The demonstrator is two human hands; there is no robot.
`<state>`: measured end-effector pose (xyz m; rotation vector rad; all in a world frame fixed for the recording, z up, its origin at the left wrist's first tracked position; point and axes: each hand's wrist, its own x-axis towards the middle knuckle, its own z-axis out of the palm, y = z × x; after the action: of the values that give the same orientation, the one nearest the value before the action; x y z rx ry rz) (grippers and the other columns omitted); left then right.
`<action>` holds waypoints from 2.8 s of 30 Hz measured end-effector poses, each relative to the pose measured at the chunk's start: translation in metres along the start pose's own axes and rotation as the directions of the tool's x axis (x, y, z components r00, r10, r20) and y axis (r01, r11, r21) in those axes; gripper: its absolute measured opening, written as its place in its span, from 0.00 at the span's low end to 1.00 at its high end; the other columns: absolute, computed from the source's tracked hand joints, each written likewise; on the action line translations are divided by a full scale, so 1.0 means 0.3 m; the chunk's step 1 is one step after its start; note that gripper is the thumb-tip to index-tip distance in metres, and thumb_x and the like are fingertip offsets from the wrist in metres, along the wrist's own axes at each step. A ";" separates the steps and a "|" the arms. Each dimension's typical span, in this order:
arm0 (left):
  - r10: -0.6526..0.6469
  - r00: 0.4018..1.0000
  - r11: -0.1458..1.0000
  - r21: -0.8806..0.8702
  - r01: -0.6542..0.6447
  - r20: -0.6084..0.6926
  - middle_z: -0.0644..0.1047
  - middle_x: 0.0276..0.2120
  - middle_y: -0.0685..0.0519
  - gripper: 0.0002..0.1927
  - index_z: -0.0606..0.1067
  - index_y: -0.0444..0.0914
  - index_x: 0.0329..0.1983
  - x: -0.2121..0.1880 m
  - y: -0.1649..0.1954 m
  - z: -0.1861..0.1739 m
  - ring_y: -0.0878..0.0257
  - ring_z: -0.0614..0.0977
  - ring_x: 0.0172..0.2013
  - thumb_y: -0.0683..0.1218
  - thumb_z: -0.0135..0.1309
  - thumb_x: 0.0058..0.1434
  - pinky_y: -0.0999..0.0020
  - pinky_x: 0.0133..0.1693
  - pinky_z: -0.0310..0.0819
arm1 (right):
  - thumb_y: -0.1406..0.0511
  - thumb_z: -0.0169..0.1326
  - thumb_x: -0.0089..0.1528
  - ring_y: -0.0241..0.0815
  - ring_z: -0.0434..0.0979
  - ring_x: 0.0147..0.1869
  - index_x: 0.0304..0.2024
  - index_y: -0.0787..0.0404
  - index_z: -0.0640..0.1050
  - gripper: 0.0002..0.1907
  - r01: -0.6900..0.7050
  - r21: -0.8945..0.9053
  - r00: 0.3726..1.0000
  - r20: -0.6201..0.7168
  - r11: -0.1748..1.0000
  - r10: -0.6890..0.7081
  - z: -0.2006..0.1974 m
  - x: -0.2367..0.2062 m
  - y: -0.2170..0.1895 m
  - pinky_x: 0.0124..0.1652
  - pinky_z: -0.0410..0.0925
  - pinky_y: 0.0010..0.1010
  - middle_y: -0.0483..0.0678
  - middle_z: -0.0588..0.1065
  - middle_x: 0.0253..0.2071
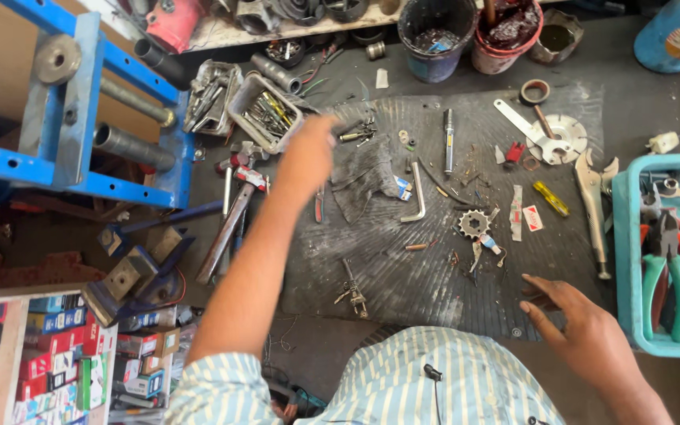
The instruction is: The person sorts hand tools at a cluttered repair workbench. They pick pliers and wrenches out of a blue plastic bin, gather scattered wrenches and sockets from the bench surface, and arrange the tools in groups on the mat while moving some items aside.
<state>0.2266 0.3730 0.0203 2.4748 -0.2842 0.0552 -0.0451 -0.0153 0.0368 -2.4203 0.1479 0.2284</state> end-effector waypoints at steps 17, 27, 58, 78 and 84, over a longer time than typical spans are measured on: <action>0.107 0.947 0.992 0.029 -0.121 0.303 0.80 0.43 0.43 0.11 0.77 0.41 0.46 -0.083 0.271 0.265 0.43 0.80 0.45 0.49 0.57 0.64 0.48 0.45 0.74 | 0.55 0.58 0.59 0.53 0.81 0.49 0.53 0.49 0.80 0.20 -0.074 -0.090 0.997 -0.031 0.993 0.071 0.026 -0.042 0.071 0.45 0.73 0.41 0.47 0.80 0.48; 0.496 0.848 0.852 0.086 -0.517 0.186 0.76 0.41 0.52 0.19 0.80 0.43 0.45 -0.315 0.457 0.482 0.53 0.79 0.45 0.50 0.65 0.49 0.56 0.43 0.73 | 0.55 0.59 0.59 0.53 0.81 0.42 0.48 0.51 0.82 0.17 -0.031 -0.093 0.999 -0.039 0.995 0.027 0.094 0.048 0.029 0.41 0.73 0.41 0.47 0.80 0.44; 0.093 0.753 0.303 -0.739 0.602 0.652 0.81 0.35 0.49 0.08 0.77 0.31 0.43 -0.619 0.566 0.750 0.65 0.84 0.33 0.39 0.61 0.64 0.70 0.38 0.82 | 0.68 0.57 0.63 0.47 0.85 0.43 0.52 0.78 0.78 0.19 -0.311 0.922 0.907 0.214 0.233 0.363 0.206 -0.261 0.439 0.45 0.79 0.39 0.58 0.82 0.42; 0.148 0.723 0.429 -0.702 0.568 0.675 0.79 0.36 0.51 0.08 0.75 0.32 0.47 -0.567 0.682 0.771 0.67 0.80 0.36 0.39 0.55 0.67 0.71 0.42 0.76 | 0.70 0.55 0.64 0.57 0.85 0.43 0.58 0.68 0.72 0.20 -0.562 0.821 0.549 0.461 -0.101 0.697 0.392 -0.318 0.944 0.44 0.78 0.52 0.60 0.81 0.46; 0.121 0.750 0.439 -0.713 0.547 0.650 0.79 0.36 0.51 0.08 0.75 0.32 0.48 -0.554 0.655 0.724 0.67 0.79 0.36 0.39 0.55 0.68 0.71 0.42 0.76 | 0.73 0.42 0.64 0.57 0.81 0.44 0.64 0.61 0.69 0.24 -0.500 0.816 0.519 0.550 -0.289 0.654 0.426 -0.362 0.939 0.39 0.74 0.53 0.55 0.77 0.48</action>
<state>0.0154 0.1212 -0.0531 1.3260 -0.1598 -0.8675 -0.2144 -0.1390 -0.2151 -0.6760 1.2316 0.2789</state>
